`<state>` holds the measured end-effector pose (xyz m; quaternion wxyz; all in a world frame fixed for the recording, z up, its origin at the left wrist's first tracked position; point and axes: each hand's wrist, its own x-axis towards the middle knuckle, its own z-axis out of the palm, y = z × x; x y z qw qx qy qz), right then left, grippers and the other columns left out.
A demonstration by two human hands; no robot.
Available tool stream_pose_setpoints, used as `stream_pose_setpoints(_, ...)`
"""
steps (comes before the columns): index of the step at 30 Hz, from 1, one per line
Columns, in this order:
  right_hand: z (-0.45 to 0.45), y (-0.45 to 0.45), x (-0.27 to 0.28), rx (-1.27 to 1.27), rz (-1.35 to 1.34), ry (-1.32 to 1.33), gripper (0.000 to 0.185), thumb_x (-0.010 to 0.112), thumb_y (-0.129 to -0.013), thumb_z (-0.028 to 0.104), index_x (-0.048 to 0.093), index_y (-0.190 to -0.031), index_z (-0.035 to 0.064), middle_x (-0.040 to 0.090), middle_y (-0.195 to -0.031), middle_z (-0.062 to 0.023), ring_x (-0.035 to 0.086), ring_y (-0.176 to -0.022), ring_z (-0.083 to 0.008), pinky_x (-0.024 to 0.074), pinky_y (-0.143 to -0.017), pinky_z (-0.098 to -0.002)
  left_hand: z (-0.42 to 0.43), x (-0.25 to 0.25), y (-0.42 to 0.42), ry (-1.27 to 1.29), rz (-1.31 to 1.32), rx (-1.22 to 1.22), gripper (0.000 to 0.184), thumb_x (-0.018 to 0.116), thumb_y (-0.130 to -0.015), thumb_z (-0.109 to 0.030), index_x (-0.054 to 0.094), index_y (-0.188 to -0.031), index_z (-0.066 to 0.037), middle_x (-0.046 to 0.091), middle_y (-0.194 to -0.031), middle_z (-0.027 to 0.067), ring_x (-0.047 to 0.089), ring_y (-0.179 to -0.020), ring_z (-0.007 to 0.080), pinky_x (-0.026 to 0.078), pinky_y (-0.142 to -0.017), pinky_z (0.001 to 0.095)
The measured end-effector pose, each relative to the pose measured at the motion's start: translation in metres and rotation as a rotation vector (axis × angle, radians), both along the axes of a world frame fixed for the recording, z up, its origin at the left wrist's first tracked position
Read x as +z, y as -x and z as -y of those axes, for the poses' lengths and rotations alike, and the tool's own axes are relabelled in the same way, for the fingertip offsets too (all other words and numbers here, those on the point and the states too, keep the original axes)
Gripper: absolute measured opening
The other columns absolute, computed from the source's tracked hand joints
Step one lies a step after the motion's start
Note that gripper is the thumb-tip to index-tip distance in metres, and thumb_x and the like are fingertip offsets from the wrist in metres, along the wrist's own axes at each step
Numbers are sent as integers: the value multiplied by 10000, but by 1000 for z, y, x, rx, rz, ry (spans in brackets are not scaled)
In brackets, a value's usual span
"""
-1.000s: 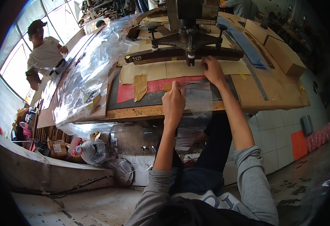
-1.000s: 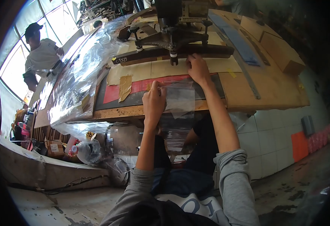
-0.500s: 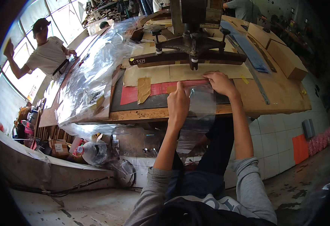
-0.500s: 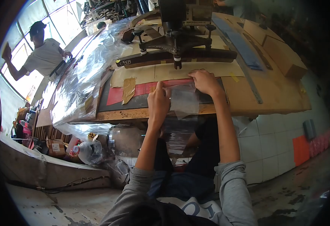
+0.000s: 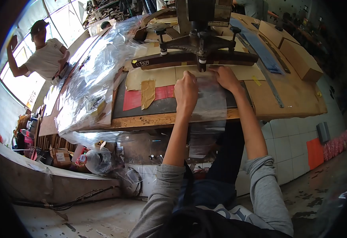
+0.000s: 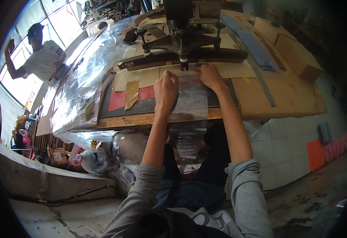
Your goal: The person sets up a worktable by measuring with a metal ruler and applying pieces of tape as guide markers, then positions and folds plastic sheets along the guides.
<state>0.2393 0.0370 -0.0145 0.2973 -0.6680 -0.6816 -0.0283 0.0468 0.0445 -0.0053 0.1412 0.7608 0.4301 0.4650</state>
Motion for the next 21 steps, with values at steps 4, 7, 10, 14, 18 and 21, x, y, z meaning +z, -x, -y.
stream_pose_setpoints(4, 5, -4, 3, 25, -44, -34, 370, 512, -772, -6, 671, -1097, 74, 634, -1021, -228, 603, -976, -370, 469, -877, -424, -2, -1, -1, 52, -33, 43, 103, 572, -831, -104, 574, -848, -2, 641, -766, 217, 617, -737, 410, 476, -656, 477)
stream_pose_setpoints(7, 6, -8, -1, 22, -27, -42, 366, 536, -775, 15, 670, -1108, 86, 640, -1038, -214, 604, -986, -367, 463, -887, -416, -1, -5, 1, 45, -53, 42, 126, 563, -837, -111, 563, -836, 15, 636, -755, 239, 621, -736, 426, 489, -650, 483)
stream_pose_setpoints(10, 11, -4, 7, -37, 33, 80, 357, 535, -807, 57, 641, -1147, 77, 625, -1126, -167, 587, -1048, -346, 462, -932, -387, -1, -8, 3, 7, -55, 30, 141, 562, -837, -111, 551, -825, 29, 629, -739, 259, 625, -735, 440, 498, -642, 491)
stream_pose_setpoints(14, 11, -2, 6, -57, 119, 92, 406, 534, -793, 49, 622, -1186, 101, 624, -1136, -159, 583, -1058, -341, 458, -941, -399, -1, -11, 1, 40, -74, 68, 115, 612, -814, -102, 573, -836, 4, 641, -769, 215, 621, -751, 406, 481, -660, 472)
stream_pose_setpoints(18, 18, 7, 15, -80, 154, 87, 443, 520, -773, 1, 619, -1192, 104, 619, -1159, -146, 564, -1092, -334, 447, -947, -420, -1, -9, 4, 16, -60, 12, 164, 525, -850, -114, 537, -819, 46, 619, -720, 284, 624, -729, 461, 506, -634, 506)
stream_pose_setpoints(21, 15, 7, 5, -100, 171, 37, 398, 528, -799, 25, 638, -1169, 123, 616, -1174, -102, 518, -1150, -293, 414, -951, -474, 3, -9, 5, -34, -34, 12, 164, 529, -852, -118, 538, -826, 44, 620, -720, 282, 624, -728, 458, 506, -635, 505)
